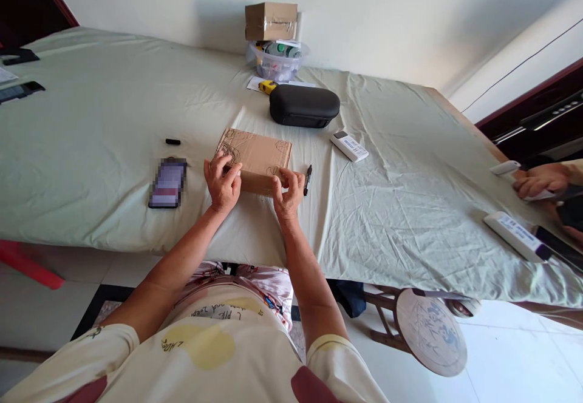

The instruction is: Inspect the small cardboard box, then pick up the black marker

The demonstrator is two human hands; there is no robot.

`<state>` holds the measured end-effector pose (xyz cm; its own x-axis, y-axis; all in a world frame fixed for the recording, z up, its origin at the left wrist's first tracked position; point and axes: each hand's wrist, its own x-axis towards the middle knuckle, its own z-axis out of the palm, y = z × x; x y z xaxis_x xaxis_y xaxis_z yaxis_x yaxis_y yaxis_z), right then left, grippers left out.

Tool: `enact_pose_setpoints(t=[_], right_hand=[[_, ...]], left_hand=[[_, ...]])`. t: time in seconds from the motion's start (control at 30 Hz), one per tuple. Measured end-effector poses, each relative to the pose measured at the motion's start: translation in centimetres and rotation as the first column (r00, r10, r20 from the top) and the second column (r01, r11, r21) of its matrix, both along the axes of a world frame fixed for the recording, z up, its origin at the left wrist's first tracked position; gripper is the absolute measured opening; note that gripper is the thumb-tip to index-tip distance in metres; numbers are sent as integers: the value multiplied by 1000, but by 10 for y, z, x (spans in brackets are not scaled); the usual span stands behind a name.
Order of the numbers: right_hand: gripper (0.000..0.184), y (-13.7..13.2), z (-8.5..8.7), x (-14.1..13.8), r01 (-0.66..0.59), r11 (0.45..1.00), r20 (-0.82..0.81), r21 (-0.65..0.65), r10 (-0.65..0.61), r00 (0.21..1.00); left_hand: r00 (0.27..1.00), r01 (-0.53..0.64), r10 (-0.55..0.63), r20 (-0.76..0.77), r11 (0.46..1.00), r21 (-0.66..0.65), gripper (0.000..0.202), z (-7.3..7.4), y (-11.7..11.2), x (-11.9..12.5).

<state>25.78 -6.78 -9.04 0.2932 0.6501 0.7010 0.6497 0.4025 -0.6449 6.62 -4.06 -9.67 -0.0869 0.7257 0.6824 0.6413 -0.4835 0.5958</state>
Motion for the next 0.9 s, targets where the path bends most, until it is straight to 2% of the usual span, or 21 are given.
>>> enact_pose_setpoints(t=[0.13, 0.33, 0.43, 0.53, 0.67, 0.8, 0.9], right_hand=[[43, -1, 2, -3, 22, 999, 34, 28, -23, 999], [38, -4, 2, -6, -40, 997, 24, 71, 39, 999], [42, -6, 3, -9, -51, 997, 45, 53, 48, 998], [45, -7, 5, -11, -48, 996, 63, 69, 44, 997], [37, -8, 6, -12, -93, 985, 85, 143, 82, 993], [30, -9, 6, -15, -178, 972, 118, 154, 161, 980], [31, -10, 7, -15, -189, 971, 121, 149, 172, 978]], left_hand=[[1000, 29, -29, -2, 1000, -3, 29, 1, -1, 0], [999, 28, -27, -35, 999, 38, 27, 0, -3, 3], [997, 57, -54, -62, 998, 41, 27, 0, -6, 5], [990, 109, -104, -97, 993, 43, 33, 0, -10, 7], [981, 146, -132, -142, 985, 95, 39, -2, -14, 12], [967, 150, -130, -219, 986, 79, 50, -3, -17, 16], [963, 135, -103, -249, 985, 112, 54, -3, -17, 19]])
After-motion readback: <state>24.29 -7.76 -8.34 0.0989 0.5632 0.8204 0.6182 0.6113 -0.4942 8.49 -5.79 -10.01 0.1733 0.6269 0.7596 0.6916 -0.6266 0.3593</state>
